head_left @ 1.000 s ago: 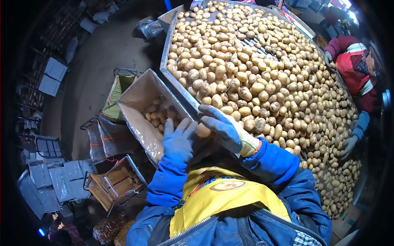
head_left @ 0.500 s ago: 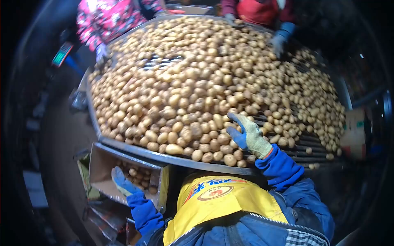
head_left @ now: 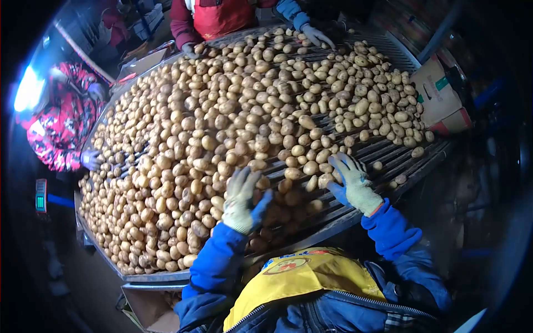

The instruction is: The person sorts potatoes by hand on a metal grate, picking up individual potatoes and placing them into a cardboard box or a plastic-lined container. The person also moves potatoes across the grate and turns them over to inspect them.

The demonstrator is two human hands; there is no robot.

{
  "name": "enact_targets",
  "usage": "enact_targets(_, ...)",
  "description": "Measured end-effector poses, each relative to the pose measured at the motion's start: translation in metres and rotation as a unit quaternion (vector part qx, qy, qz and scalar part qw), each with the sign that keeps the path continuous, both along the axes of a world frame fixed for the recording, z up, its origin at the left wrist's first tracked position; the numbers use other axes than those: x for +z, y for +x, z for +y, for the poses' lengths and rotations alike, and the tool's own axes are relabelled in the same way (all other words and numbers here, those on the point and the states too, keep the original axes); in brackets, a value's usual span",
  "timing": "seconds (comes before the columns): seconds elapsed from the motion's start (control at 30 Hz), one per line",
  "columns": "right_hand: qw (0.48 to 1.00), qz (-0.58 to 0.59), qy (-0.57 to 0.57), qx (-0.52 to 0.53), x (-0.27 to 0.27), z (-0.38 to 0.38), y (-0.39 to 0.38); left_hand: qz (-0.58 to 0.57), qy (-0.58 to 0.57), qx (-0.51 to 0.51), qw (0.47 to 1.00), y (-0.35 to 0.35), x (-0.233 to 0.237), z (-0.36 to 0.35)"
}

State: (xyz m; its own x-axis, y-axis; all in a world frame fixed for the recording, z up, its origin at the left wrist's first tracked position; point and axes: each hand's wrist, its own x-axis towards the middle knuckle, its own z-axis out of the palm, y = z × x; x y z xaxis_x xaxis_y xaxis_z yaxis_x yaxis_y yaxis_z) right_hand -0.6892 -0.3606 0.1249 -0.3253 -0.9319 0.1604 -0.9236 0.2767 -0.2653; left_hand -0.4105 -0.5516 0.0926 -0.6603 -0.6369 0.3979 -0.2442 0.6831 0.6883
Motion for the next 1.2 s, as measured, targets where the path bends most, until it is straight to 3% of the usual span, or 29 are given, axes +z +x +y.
enact_targets(0.07, 0.999, -0.025, -0.008, -0.021, -0.002, -0.003, -0.020, -0.099, -0.036, -0.066, 0.992, -0.039, 0.012, -0.010)
enact_targets(0.13, 0.990, -0.129, -0.020, -0.052, -0.001, -0.013, -0.045, -0.154, -0.079, -0.095, 0.980, -0.071, -0.017, -0.025)
enact_targets(0.2, 0.990, -0.112, -0.033, -0.075, 0.002, -0.031, -0.065, -0.222, -0.139, -0.045, 0.964, -0.092, -0.041, -0.045)
enact_targets(0.23, 0.990, -0.103, -0.031, -0.096, 0.003, -0.040, -0.078, -0.300, -0.076, -0.059, 0.949, -0.102, 0.015, -0.052)
enact_targets(0.27, 0.989, -0.092, -0.030, -0.115, 0.004, -0.048, -0.095, -0.304, -0.129, -0.010, 0.944, -0.095, -0.001, -0.064)
enact_targets(0.3, 0.982, -0.116, -0.126, -0.076, -0.007, -0.053, -0.120, -0.250, -0.159, 0.072, 0.952, -0.085, -0.049, -0.087)
enact_targets(0.33, 0.988, -0.020, -0.106, -0.111, -0.010, -0.057, -0.144, -0.322, -0.111, 0.078, 0.937, -0.078, -0.031, -0.098)
enact_targets(0.4, 0.977, -0.078, -0.088, -0.179, 0.006, -0.066, -0.184, -0.318, -0.070, 0.135, 0.936, -0.069, -0.028, -0.117)
enact_targets(0.47, 0.940, -0.186, 0.021, -0.285, 0.015, -0.070, -0.225, -0.332, -0.035, 0.108, 0.936, -0.045, -0.037, -0.142)
enact_targets(0.5, 0.962, -0.084, 0.002, -0.260, -0.012, -0.069, -0.253, -0.322, -0.056, 0.113, 0.938, -0.041, -0.046, -0.143)
enact_targets(0.6, 0.965, -0.101, -0.006, -0.243, -0.031, -0.092, -0.265, -0.328, -0.064, 0.105, 0.937, -0.042, -0.040, -0.129)
enact_targets(0.67, 0.939, -0.244, -0.019, -0.242, -0.041, -0.107, -0.265, -0.307, -0.029, 0.126, 0.943, -0.056, -0.030, -0.109)
enact_targets(0.73, 0.981, -0.120, -0.001, -0.154, -0.043, -0.110, -0.252, -0.305, -0.112, 0.115, 0.939, -0.080, -0.019, -0.088)
enact_targets(0.77, 0.984, -0.125, -0.021, -0.129, -0.042, -0.114, -0.236, -0.261, -0.141, 0.068, 0.953, -0.093, -0.010, -0.079)
enact_targets(0.8, 0.914, -0.382, -0.046, -0.131, -0.052, -0.118, -0.220, -0.246, -0.126, 0.029, 0.961, -0.111, 0.001, -0.066)
enact_targets(0.83, 0.890, -0.441, -0.071, -0.094, -0.069, -0.118, -0.201, -0.226, -0.080, -0.042, 0.970, -0.122, 0.007, -0.056)
enact_targets(0.87, 0.985, -0.160, 0.018, -0.062, -0.060, -0.118, -0.181, -0.227, -0.110, -0.074, 0.965, -0.131, -0.021, -0.047)
enact_targets(0.9, 0.996, -0.008, 0.035, -0.076, -0.042, -0.109, -0.145, -0.289, -0.125, -0.062, 0.947, -0.144, -0.021, -0.025)
enact_targets(0.93, 0.997, 0.014, 0.041, -0.059, -0.050, -0.106, -0.125, -0.353, -0.137, -0.055, 0.924, -0.148, -0.021, -0.007)
enact_targets(1.03, 0.999, -0.026, 0.040, -0.002, -0.048, -0.083, -0.085, -0.310, -0.090, -0.105, 0.941, -0.121, -0.023, -0.015)
enact_targets(1.1, 0.994, -0.071, 0.058, 0.064, -0.038, -0.059, -0.064, -0.354, -0.101, -0.109, 0.923, -0.099, -0.009, -0.009)
enact_targets(1.13, 0.984, -0.017, 0.165, 0.071, -0.015, -0.051, -0.047, -0.351, -0.105, -0.114, 0.923, -0.087, -0.009, -0.006)
enact_targets(1.2, 0.985, -0.018, 0.111, 0.134, -0.008, -0.032, -0.039, -0.289, -0.030, -0.087, 0.953, -0.065, -0.009, 0.004)
